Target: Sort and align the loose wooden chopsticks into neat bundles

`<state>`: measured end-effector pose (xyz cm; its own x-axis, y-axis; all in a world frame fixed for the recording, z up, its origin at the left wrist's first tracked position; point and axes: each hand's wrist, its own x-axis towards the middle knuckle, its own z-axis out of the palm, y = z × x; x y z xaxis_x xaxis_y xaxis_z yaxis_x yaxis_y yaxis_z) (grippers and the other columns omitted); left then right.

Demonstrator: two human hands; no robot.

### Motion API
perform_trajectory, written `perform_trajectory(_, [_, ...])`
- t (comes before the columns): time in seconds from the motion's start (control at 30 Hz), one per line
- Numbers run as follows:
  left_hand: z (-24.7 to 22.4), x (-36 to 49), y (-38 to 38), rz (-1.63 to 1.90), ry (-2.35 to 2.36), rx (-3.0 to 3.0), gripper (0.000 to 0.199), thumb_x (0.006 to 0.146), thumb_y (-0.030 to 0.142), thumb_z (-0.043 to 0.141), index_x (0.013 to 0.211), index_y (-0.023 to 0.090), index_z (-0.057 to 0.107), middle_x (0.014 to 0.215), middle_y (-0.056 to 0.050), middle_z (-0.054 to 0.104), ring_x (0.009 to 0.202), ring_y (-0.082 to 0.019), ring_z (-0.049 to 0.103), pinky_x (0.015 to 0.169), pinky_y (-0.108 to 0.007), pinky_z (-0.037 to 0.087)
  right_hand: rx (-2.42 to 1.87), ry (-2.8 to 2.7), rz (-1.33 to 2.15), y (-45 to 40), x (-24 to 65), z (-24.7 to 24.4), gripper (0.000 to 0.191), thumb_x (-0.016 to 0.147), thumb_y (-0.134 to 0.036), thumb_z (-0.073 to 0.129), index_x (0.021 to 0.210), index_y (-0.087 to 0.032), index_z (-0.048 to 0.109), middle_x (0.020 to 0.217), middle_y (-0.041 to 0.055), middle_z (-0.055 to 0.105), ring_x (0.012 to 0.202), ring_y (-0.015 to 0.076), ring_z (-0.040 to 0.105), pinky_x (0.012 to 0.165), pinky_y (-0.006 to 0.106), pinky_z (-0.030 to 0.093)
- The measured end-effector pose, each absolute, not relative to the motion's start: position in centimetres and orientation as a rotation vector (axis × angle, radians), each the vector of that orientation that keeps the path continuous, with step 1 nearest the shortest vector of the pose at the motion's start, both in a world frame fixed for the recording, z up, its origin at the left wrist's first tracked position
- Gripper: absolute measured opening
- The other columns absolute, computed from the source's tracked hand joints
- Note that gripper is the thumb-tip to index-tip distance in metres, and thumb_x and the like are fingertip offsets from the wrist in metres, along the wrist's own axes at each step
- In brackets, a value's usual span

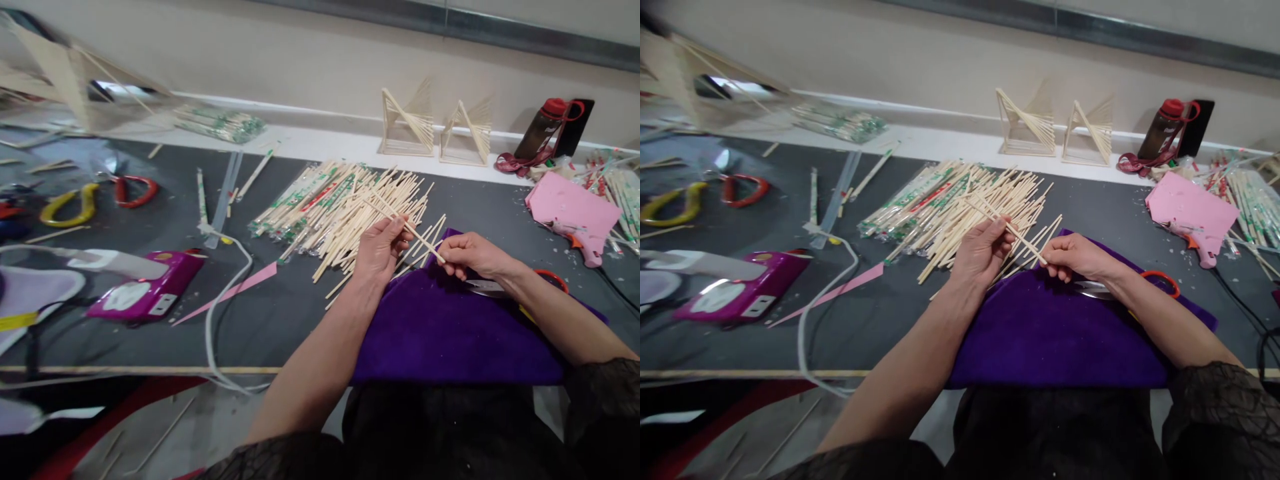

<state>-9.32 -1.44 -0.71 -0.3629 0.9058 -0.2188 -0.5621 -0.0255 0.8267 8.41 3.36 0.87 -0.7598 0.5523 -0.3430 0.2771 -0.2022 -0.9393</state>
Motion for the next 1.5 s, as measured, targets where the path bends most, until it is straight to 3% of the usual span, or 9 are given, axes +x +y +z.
perform_trajectory(0.13, [-0.1, -9.7, -1.5, 1.676, 1.07, 0.502, 0.016, 0.06, 0.026, 0.078, 0.069, 0.016, 0.069, 0.06, 0.002, 0.065, 0.047, -0.003, 0.054, 0.041, -0.012, 0.04, -0.972, -1.779, 2.08, 3.4, 8.2, 0.7, 0.015, 0.076, -0.03, 0.059, 0.07, -0.017, 0.056, 0.058, -0.0029, 0.058, 0.04, 0.004, 0.045, 0.039, 0.016, 0.037])
perform_trajectory(0.37, [-0.3, -11.6, -1.6, 1.848, 1.451, 0.794, 0.019, 0.064, 0.032, 0.074, 0.058, 0.017, 0.065, 0.046, 0.006, 0.048, 0.04, -0.004, 0.039, 0.038, -0.017, 0.029, -1.098, -1.879, 1.633, 4.7, 8.7, 0.4, 0.026, 0.079, -0.025, 0.044, 0.054, -0.019, 0.042, 0.051, -0.0038, 0.045, 0.038, 0.005, 0.035, 0.035, 0.019, 0.026])
perform_trajectory(0.5, [-1.0, -13.0, -1.6, 1.779, 1.74, 0.994, 0.014, 0.067, 0.031, 0.071, 0.071, 0.018, 0.072, 0.053, 0.005, 0.055, 0.052, -0.007, 0.047, 0.048, -0.019, 0.035, -1.125, -2.134, 1.497, 4.1, 8.7, -0.4, 0.024, 0.081, -0.033, 0.052, 0.063, -0.017, 0.055, 0.056, -0.0023, 0.052, 0.046, 0.0066, 0.042, 0.043, 0.019, 0.032])
perform_trajectory(0.63, [-0.8, -13.4, -1.5, 1.748, 1.895, 1.022, 0.031, 0.067, 0.033, 0.069, 0.092, 0.016, 0.073, 0.056, 0.006, 0.054, 0.053, -0.008, 0.046, 0.052, -0.021, 0.035, -0.894, -2.394, 1.3, 3.5, 8.7, -1.2, 0.017, 0.079, -0.029, 0.059, 0.068, -0.016, 0.061, 0.065, 0.0003, 0.059, 0.059, 0.0102, 0.051, 0.057, 0.022, 0.039])
perform_trajectory(0.77, [-0.4, -11.9, -1.7, 1.658, 1.52, 0.886, 0.032, 0.063, 0.043, 0.072, 0.076, 0.014, 0.069, 0.053, 0.005, 0.05, 0.043, -0.004, 0.034, 0.042, -0.021, 0.026, -0.785, -2.398, 1.151, 3.2, 8.6, -0.4, 0.012, 0.08, -0.024, 0.058, 0.077, -0.017, 0.067, 0.077, 0.0026, 0.066, 0.069, 0.0129, 0.057, 0.066, 0.026, 0.042])
perform_trajectory(0.9, [0.0, -9.7, -2.5, 1.425, 1.211, 0.868, 0.034, 0.06, 0.044, 0.076, 0.071, 0.013, 0.067, 0.051, 0.005, 0.048, 0.04, -0.003, 0.033, 0.04, -0.02, 0.022, -0.923, -2.166, 1.215, 3.2, 8.0, 1.3, 0.025, 0.083, -0.034, 0.057, 0.067, -0.016, 0.064, 0.061, 0.0, 0.059, 0.054, 0.01, 0.049, 0.054, 0.024, 0.037])
perform_trajectory(1.03, [0.2, -8.5, -3.2, 1.316, 1.268, 1.135, 0.029, 0.071, 0.042, 0.069, 0.063, 0.014, 0.064, 0.05, 0.006, 0.043, 0.045, -0.005, 0.034, 0.045, -0.021, 0.025, -0.888, -1.913, 1.403, 3.7, 6.9, 2.4, 0.02, 0.078, -0.034, 0.065, 0.089, -0.018, 0.069, 0.074, -0.0008, 0.064, 0.057, 0.0088, 0.049, 0.055, 0.023, 0.039])
perform_trajectory(1.2, [-0.6, -8.1, -3.2, 1.348, 1.469, 1.482, 0.029, 0.08, 0.035, 0.06, 0.059, 0.015, 0.062, 0.06, 0.003, 0.052, 0.06, -0.009, 0.047, 0.057, -0.023, 0.034, -0.748, -1.979, 1.221, 4.8, 6.1, 3.3, 0.012, 0.077, -0.027, 0.065, 0.072, -0.017, 0.067, 0.071, -0.0007, 0.061, 0.069, 0.01, 0.053, 0.067, 0.025, 0.041])
perform_trajectory(1.5, [-2.2, -7.5, -2.7, 1.342, 1.585, 1.634, 0.031, 0.086, 0.032, 0.055, 0.06, 0.016, 0.063, 0.058, 0.002, 0.056, 0.059, -0.01, 0.052, 0.059, -0.022, 0.037, -0.668, -2.051, 1.486, 5.8, 5.6, 4.4, 0.011, 0.074, -0.027, 0.067, 0.071, -0.016, 0.065, 0.063, -0.0023, 0.06, 0.057, 0.0078, 0.053, 0.053, 0.021, 0.042])
